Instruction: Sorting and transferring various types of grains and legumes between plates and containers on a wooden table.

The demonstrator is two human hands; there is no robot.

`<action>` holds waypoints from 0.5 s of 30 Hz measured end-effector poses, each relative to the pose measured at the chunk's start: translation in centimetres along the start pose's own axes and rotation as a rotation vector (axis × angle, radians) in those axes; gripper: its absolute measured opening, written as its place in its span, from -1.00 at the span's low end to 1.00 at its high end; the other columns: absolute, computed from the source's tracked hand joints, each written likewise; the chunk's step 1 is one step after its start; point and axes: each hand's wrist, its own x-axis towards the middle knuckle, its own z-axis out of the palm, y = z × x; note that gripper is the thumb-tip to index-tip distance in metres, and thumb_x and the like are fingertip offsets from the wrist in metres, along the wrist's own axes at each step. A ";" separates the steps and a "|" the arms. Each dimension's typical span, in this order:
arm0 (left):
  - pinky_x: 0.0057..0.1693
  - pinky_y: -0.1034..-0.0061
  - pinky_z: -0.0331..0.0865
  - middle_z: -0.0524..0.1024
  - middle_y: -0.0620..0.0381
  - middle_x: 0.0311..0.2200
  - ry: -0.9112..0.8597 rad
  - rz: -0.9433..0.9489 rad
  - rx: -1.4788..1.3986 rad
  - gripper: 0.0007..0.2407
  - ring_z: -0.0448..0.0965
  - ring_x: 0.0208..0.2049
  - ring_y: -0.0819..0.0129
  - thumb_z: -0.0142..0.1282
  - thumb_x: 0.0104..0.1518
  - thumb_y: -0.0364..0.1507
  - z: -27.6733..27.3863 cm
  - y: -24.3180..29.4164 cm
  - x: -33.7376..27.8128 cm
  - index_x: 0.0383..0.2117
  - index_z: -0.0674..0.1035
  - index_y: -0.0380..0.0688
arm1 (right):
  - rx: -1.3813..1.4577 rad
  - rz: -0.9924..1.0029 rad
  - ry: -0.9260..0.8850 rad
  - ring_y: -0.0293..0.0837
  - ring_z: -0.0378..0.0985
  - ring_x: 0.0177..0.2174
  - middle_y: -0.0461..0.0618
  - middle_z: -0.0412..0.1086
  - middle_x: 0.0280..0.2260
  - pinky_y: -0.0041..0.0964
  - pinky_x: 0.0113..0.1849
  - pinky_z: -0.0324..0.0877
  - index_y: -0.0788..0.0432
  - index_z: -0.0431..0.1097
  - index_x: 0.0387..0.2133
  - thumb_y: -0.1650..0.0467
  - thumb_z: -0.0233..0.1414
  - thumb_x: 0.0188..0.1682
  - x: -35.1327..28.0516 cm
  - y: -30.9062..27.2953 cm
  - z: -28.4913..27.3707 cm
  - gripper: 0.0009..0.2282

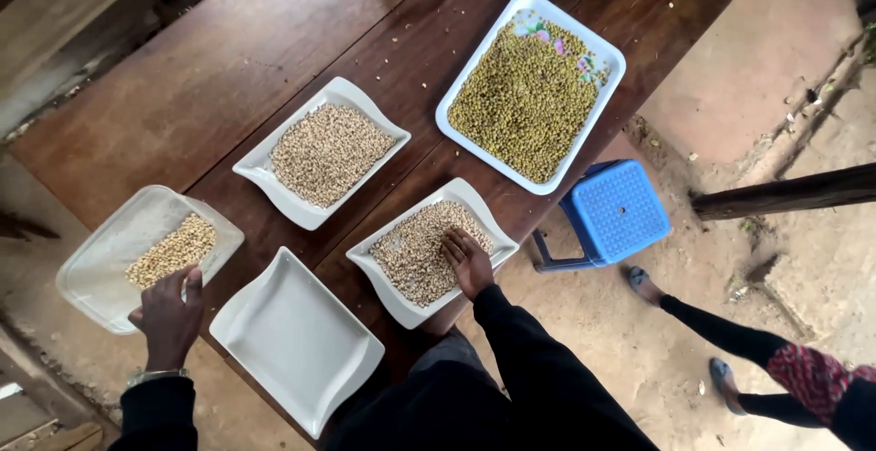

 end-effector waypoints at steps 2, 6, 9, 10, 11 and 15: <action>0.10 -0.15 0.06 0.56 0.01 0.14 -0.016 -0.019 -0.008 -0.57 0.39 0.14 -0.12 -0.32 0.43 -0.10 -0.1 -0.2 -0.4 0.15 0.61 0.08 | -0.068 0.001 -0.030 0.08 0.50 0.03 0.25 0.40 0.08 -0.12 0.10 0.42 0.33 0.16 0.28 0.41 -0.07 0.12 -1.5 0.1 0.7 -0.55; 0.12 -0.17 0.06 0.56 -0.01 0.13 -0.027 -0.023 -0.026 -0.54 0.38 0.13 -0.14 -0.36 0.43 -0.09 -0.4 -0.1 -1.0 0.13 0.60 0.02 | -0.135 0.088 -0.019 0.08 0.45 0.11 0.20 0.36 0.15 -0.14 0.13 0.38 0.31 0.17 0.30 0.42 -0.10 0.13 -1.9 1.8 -0.5 -0.55; 0.14 -0.08 0.08 0.58 0.04 0.11 0.005 0.023 -0.040 -0.53 0.41 0.13 -0.07 -0.35 0.42 -0.08 0.0 -0.2 -0.5 0.11 0.62 0.02 | -0.270 0.087 -0.127 0.15 0.55 0.00 0.21 0.46 -0.08 -0.07 0.04 0.47 0.32 0.28 0.15 0.41 -0.04 0.10 -3.1 2.2 0.0 -0.65; 0.12 -0.10 0.07 0.56 0.09 0.13 -0.001 -0.002 -0.031 -0.56 0.38 0.16 -0.05 -0.34 0.42 -0.07 0.1 -0.2 -0.4 0.13 0.60 0.10 | -0.339 0.105 -0.129 0.19 0.56 -0.02 0.29 0.46 -0.05 -0.04 0.03 0.49 0.35 0.32 0.10 0.41 0.00 0.08 -3.7 2.2 0.5 -0.65; 0.11 -0.12 0.05 0.53 0.13 0.16 -0.013 -0.026 -0.022 -0.58 0.35 0.19 -0.02 -0.32 0.41 -0.06 0.2 -0.2 -0.6 0.15 0.59 0.17 | -0.408 0.125 -0.125 0.24 0.57 -0.04 0.37 0.46 -0.03 -0.01 0.03 0.51 0.39 0.36 0.06 0.41 0.03 0.05 -4.6 2.2 0.7 -0.65; 0.15 -0.16 0.03 0.52 0.08 0.19 -0.036 -0.021 -0.032 -0.59 0.34 0.21 -0.05 -0.29 0.40 -0.10 0.8 -1.5 -0.2 0.16 0.58 0.13 | -0.261 -0.002 -0.018 0.20 0.60 -0.10 0.31 0.50 -0.12 -0.08 -0.05 0.54 0.32 0.34 0.03 0.41 -0.02 0.12 -4.3 1.7 1.1 -0.73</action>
